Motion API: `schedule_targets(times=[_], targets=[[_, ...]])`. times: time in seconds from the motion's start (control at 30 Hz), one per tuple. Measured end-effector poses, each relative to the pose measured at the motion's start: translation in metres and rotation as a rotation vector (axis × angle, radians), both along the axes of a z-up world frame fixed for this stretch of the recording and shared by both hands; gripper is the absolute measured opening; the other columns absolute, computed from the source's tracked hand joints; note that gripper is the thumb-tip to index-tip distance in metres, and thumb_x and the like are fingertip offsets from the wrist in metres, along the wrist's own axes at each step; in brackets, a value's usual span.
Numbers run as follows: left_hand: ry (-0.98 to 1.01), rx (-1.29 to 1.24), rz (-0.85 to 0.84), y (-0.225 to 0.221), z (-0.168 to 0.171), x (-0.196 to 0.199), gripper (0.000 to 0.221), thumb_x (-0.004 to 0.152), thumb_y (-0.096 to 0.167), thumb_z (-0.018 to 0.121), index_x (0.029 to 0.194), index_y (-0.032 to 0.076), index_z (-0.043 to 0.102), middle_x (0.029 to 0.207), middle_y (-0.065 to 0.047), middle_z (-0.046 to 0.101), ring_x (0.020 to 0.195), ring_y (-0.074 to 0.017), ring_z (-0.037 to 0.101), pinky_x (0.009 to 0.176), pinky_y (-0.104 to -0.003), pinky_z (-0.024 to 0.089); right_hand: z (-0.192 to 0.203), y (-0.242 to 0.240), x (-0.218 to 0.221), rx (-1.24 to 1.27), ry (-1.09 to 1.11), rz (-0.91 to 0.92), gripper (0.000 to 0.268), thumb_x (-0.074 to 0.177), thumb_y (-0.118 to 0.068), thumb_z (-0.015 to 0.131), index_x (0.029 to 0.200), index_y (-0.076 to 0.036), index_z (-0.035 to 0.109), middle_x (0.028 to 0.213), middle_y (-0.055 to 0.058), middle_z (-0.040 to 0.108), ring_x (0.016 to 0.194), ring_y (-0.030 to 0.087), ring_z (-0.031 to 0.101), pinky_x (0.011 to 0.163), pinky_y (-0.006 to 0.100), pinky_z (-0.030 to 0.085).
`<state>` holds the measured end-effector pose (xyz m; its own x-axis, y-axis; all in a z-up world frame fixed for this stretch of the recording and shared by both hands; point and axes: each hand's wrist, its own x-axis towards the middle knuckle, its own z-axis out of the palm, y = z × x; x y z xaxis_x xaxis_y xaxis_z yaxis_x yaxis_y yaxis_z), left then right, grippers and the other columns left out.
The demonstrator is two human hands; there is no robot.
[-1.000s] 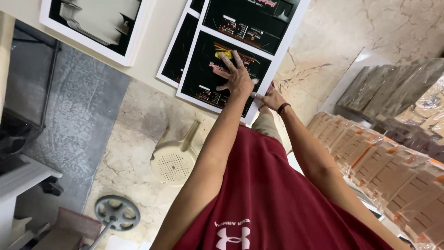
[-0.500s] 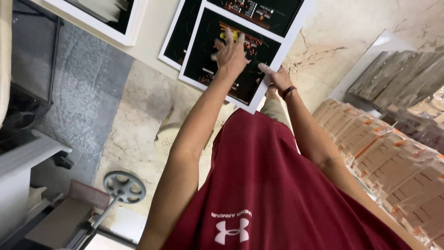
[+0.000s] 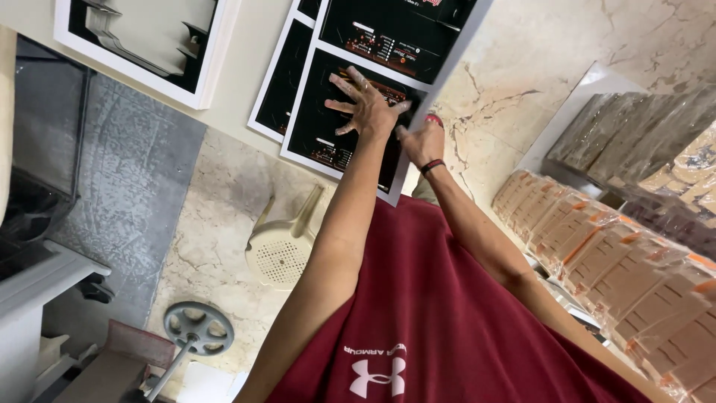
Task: Inspecting and sorting printed cardboard sheets in a factory setting.
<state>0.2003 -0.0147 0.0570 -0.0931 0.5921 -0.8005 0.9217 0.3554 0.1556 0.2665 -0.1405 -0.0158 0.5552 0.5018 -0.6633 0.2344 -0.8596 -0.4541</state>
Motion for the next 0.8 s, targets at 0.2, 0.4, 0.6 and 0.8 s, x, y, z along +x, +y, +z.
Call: schedule_targets(times=[0.2,0.4,0.6,0.8], targets=[[0.011,0.054,-0.095,-0.003,-0.021,-0.011,0.133,0.085,0.052,0.087,0.165,0.011,-0.012,0.164,-0.028,-0.03,0.145,-0.0691,-0.011,0.091,-0.095,0.02,-0.007,-0.017,0.012,0.111,0.175,-0.135,0.058,0.07,-0.033,0.089,0.113,-0.001,0.066,0.103,0.021,0.075,0.107,0.036,0.072,0.095,0.049,0.058],[-0.042,0.129,-0.378,-0.023,-0.017,-0.053,0.107,0.091,0.038,0.08,0.167,0.03,0.005,0.167,-0.023,-0.023,0.144,-0.0718,-0.002,0.088,-0.096,0.029,0.045,0.008,0.0,-0.098,-0.048,0.052,0.062,0.078,-0.049,0.083,0.111,0.003,0.072,0.106,0.025,0.074,0.112,0.041,0.069,0.096,0.055,0.056],[-0.11,0.09,-0.839,-0.053,-0.022,-0.066,0.091,0.098,0.024,0.072,0.164,0.043,0.013,0.167,-0.01,-0.03,0.143,-0.0694,-0.017,0.098,-0.083,0.043,0.041,0.035,-0.013,-0.155,-0.23,0.425,0.059,0.089,-0.056,0.058,0.101,-0.003,0.078,0.1,0.022,0.076,0.108,0.042,0.071,0.093,0.054,0.057],[-0.027,0.102,-0.876,-0.05,-0.006,-0.061,0.081,0.104,0.04,0.061,0.163,0.048,0.007,0.168,-0.006,-0.028,0.146,-0.0649,-0.017,0.1,-0.079,0.044,-0.007,-0.013,0.019,0.299,0.241,-0.003,0.036,0.08,-0.028,0.087,0.104,-0.003,0.077,0.095,0.018,0.076,0.098,0.033,0.073,0.088,0.046,0.054]])
